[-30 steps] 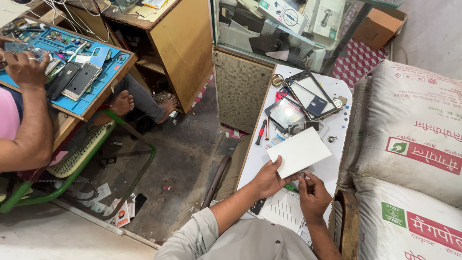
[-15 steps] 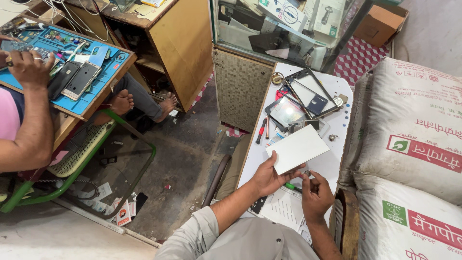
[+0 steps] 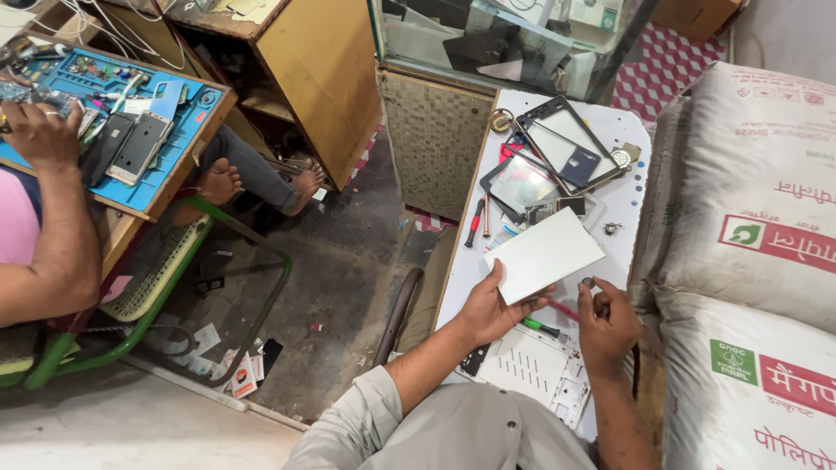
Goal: The person holds a dark rectangular device back panel in one hand and uses a small pink pry blade to scrape and peel old adhesive residue from its edges and surface. They rotate the panel to work different sides, then set it down on the white work table.
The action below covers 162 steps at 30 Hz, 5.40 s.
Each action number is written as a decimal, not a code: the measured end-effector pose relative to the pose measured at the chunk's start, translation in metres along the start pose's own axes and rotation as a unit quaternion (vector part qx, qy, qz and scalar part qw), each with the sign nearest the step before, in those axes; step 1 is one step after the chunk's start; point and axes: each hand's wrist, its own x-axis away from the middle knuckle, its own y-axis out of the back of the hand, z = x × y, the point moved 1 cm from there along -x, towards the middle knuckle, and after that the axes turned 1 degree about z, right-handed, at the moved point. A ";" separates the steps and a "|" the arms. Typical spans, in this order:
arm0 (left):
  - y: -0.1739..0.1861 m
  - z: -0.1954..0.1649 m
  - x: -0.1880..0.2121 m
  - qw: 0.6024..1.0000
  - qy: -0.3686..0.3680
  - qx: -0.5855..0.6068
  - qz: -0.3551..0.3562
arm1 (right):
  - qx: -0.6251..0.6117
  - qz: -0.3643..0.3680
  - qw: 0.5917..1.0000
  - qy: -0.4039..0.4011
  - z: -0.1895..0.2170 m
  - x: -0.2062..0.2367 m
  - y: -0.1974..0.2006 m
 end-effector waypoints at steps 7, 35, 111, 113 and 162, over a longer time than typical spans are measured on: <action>-0.002 0.002 -0.001 1.000 -0.007 -0.009 0.007 | 0.006 0.028 1.000 0.011 -0.001 -0.005 -0.002; -0.005 0.001 0.012 0.999 -0.008 -0.025 0.022 | 0.108 0.099 0.989 -0.002 0.019 -0.002 -0.005; -0.003 0.005 0.011 0.993 0.000 -0.114 0.025 | -0.037 0.063 0.996 -0.042 0.015 0.029 0.012; -0.001 0.007 0.010 0.993 -0.003 -0.112 0.025 | -0.041 0.046 0.998 -0.026 0.016 0.033 0.008; 0.050 0.027 -0.053 0.991 0.012 -0.137 -0.005 | -0.139 0.030 0.990 -0.011 -0.043 0.011 -0.014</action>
